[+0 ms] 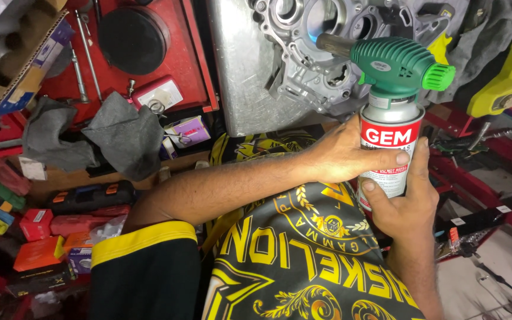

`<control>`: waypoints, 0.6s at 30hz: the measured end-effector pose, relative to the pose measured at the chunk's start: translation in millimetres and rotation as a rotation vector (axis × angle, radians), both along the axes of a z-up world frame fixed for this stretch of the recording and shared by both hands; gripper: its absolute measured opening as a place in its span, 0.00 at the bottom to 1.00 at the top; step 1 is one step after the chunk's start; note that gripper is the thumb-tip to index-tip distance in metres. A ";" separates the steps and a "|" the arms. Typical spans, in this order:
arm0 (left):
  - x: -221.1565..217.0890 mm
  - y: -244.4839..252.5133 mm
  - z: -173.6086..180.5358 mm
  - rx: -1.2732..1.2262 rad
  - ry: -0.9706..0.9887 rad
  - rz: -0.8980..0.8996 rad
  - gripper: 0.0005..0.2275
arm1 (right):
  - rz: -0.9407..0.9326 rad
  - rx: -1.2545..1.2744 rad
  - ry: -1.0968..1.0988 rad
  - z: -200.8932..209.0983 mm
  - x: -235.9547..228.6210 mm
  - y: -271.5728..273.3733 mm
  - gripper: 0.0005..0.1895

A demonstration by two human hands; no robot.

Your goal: The person uses a handheld blowtorch to apply heat to a silver metal engine casing. They hold the torch with both hands and direct the flame into the central opening of the part, moving it around to heat different areas.

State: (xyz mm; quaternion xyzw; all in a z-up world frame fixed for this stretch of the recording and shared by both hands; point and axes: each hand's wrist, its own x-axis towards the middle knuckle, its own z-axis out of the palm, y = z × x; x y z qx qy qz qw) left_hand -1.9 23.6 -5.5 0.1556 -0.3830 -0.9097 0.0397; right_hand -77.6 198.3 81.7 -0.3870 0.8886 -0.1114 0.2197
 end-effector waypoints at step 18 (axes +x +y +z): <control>-3.0 7.2 -0.6 0.063 0.020 -0.015 0.16 | 0.038 -0.027 0.035 1.7 0.6 9.1 0.50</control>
